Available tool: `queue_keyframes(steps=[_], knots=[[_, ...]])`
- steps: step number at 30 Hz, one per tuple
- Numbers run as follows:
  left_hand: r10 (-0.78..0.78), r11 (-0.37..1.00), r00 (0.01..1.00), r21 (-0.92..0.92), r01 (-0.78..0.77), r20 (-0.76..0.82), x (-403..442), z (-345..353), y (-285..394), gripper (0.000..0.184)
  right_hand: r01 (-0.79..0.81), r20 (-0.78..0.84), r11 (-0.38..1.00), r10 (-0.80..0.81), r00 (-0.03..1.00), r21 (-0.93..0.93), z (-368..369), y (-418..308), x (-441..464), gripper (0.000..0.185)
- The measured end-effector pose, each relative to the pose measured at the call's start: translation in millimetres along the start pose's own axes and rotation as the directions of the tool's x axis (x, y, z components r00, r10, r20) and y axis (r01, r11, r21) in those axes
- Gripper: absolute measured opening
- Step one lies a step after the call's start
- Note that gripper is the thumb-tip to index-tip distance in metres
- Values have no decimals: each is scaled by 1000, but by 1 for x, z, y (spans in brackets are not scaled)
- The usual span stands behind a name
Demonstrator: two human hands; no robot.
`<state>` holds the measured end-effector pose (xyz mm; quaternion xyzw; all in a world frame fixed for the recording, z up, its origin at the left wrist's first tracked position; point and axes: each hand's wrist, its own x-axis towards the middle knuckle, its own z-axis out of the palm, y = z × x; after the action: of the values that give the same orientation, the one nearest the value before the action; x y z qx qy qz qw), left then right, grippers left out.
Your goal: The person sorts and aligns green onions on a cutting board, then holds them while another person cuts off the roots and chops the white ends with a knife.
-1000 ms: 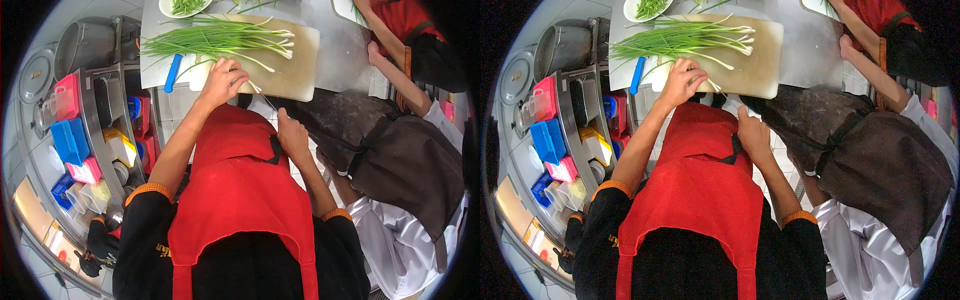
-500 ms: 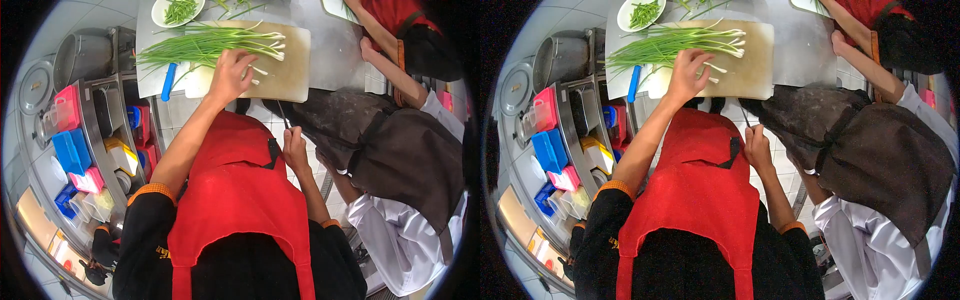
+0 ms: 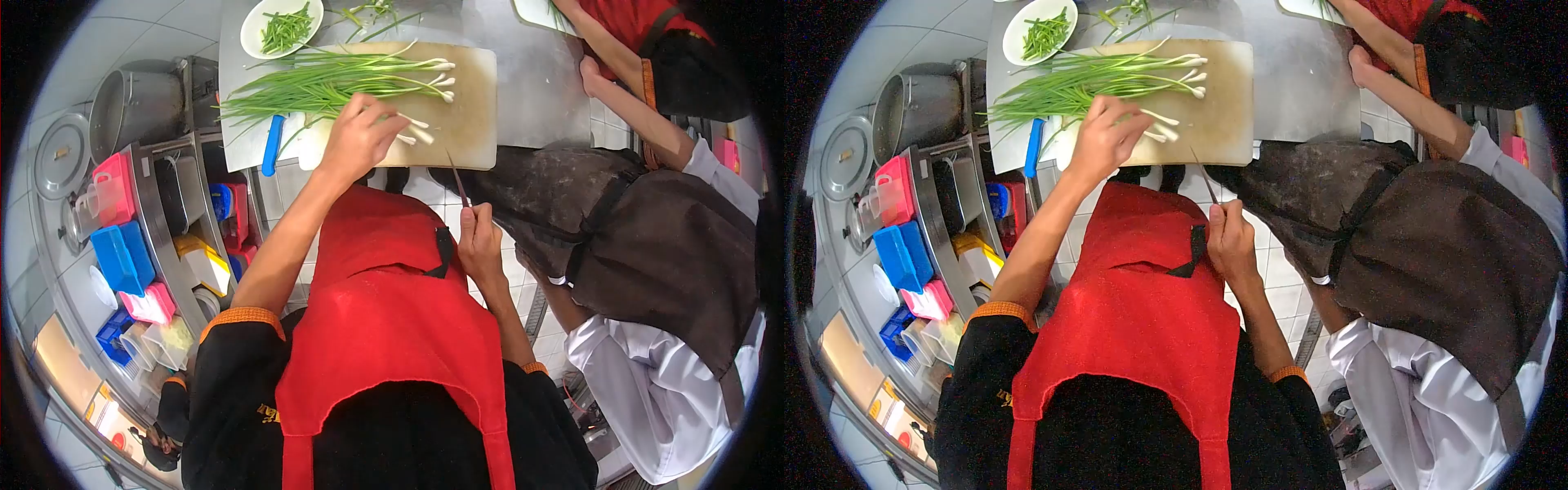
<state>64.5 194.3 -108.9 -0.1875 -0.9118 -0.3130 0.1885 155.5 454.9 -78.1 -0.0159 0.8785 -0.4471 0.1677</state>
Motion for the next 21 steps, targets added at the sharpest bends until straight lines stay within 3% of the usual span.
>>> queue_keyframes(steps=[2,4,12,19,21], knots=[[-13,1000,998,7,13,54,-19,-9,-4,26,-4,25,1000,4,1000,6,2,0,4,26],[-37,999,994,19,36,105,-41,-9,-9,27,94,113,988,-81,990,-118,7,2,10,26],[-85,994,980,-52,96,182,-61,-5,-18,30,121,228,959,-61,972,-257,10,-17,26,22],[-100,995,988,-12,102,115,-56,3,-20,26,84,287,921,32,957,-381,12,-30,29,21],[-140,978,987,-146,150,78,-58,5,-24,20,99,293,906,28,956,-411,13,-33,31,20]])
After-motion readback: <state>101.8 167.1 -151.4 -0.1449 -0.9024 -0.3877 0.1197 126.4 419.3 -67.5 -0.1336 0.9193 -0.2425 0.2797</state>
